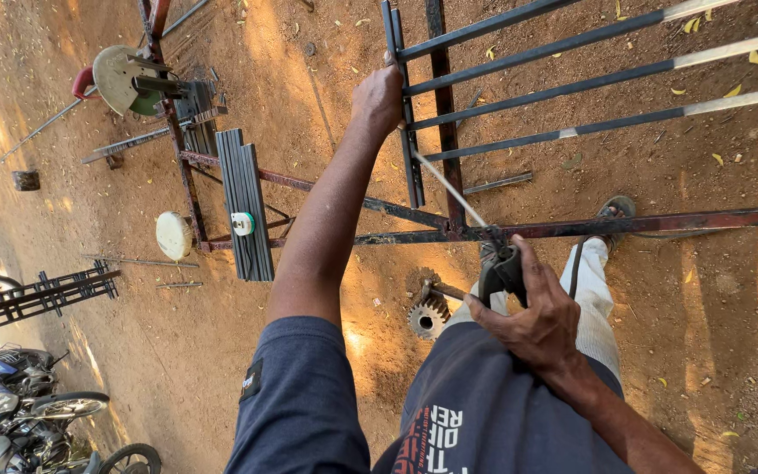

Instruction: The person positions metal rods onto a rectangular frame, measures the spacing with a tape measure, and joins them using a welding tool.

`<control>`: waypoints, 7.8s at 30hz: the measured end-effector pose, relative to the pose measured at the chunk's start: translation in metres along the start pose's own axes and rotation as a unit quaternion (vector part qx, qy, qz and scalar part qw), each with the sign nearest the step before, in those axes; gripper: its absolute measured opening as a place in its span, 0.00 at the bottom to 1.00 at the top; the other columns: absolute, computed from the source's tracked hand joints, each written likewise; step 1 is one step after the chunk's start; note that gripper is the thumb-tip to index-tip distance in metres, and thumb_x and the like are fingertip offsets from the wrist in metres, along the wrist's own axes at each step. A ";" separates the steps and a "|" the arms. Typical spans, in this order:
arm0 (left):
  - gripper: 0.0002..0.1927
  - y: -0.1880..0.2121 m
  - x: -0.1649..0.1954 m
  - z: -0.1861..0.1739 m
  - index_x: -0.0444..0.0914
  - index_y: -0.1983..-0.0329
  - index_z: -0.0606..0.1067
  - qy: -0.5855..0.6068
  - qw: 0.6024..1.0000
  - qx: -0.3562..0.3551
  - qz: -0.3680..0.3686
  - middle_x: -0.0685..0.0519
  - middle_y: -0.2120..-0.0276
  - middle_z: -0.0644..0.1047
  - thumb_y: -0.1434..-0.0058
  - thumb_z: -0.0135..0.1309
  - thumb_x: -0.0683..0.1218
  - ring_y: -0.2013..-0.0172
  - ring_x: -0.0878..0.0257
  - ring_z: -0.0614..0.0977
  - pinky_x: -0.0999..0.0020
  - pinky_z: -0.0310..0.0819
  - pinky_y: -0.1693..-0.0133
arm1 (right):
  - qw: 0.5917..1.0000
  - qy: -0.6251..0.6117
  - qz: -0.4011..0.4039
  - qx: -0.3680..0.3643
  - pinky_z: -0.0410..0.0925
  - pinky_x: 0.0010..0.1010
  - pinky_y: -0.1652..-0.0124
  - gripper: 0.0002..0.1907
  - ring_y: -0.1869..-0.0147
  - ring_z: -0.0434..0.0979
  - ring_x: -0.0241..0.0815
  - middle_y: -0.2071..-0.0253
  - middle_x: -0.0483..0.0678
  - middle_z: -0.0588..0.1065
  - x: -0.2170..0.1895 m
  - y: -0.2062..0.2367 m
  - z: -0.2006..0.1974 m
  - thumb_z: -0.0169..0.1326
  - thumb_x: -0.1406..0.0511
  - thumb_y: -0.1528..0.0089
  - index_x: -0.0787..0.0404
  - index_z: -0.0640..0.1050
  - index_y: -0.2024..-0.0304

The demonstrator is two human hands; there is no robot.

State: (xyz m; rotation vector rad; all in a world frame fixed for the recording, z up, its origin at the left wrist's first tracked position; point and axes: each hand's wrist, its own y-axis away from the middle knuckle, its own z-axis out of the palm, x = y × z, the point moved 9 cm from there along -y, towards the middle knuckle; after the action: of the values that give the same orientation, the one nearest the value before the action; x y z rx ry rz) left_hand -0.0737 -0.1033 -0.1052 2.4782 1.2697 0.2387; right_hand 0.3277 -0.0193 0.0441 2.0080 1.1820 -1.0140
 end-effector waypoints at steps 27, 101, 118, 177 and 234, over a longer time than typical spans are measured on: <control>0.07 0.000 0.001 -0.002 0.35 0.63 0.78 -0.001 0.999 0.041 0.017 0.45 0.69 0.82 0.43 0.63 0.38 0.67 0.54 0.84 0.56 0.81 0.68 | 0.998 -0.061 0.006 -0.001 0.80 0.41 0.57 0.53 0.51 0.83 0.54 0.51 0.62 0.77 0.000 -0.006 -0.007 0.68 0.52 0.50 0.66 0.62 0.29; 0.05 -0.016 -0.002 0.019 0.31 0.58 0.79 0.041 0.998 0.027 -0.030 0.43 0.69 0.80 0.34 0.54 0.38 0.75 0.62 0.80 0.68 0.77 0.80 | 0.963 0.243 -0.057 -0.102 0.76 0.41 0.75 0.55 0.73 0.80 0.46 0.68 0.54 0.76 -0.037 -0.030 -0.044 0.65 0.39 0.52 0.60 0.68 0.30; 0.03 -0.003 -0.003 0.004 0.34 0.63 0.80 0.021 0.997 0.075 0.004 0.46 0.70 0.82 0.39 0.59 0.37 0.71 0.58 0.84 0.60 0.78 0.73 | 0.962 0.252 -0.052 -0.095 0.76 0.42 0.72 0.58 0.70 0.80 0.48 0.66 0.52 0.77 -0.041 -0.029 -0.055 0.65 0.39 0.55 0.54 0.65 0.28; 0.27 0.020 -0.017 0.027 0.42 0.47 0.81 -0.056 0.987 -0.121 -0.089 0.50 0.62 0.85 0.49 0.69 0.56 0.69 0.61 0.83 0.67 0.80 0.71 | 0.850 0.272 0.179 0.414 0.73 0.40 0.42 0.45 0.45 0.84 0.49 0.50 0.53 0.82 0.253 0.049 -0.470 0.74 0.60 0.40 0.74 0.67 0.29; 0.15 0.013 -0.019 0.026 0.39 0.48 0.80 0.046 0.981 -0.118 -0.149 0.46 0.62 0.84 0.36 0.62 0.45 0.68 0.61 0.84 0.66 0.83 0.69 | 0.831 0.272 0.132 0.467 0.73 0.37 0.52 0.39 0.55 0.80 0.44 0.54 0.50 0.80 0.251 0.050 -0.495 0.74 0.63 0.41 0.75 0.70 0.35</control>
State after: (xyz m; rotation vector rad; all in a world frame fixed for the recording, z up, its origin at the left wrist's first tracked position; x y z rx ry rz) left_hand -0.0667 -0.1319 -0.1242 2.0691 1.5335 0.4035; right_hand 0.6059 0.4596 0.1038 3.2988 0.6113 -0.9943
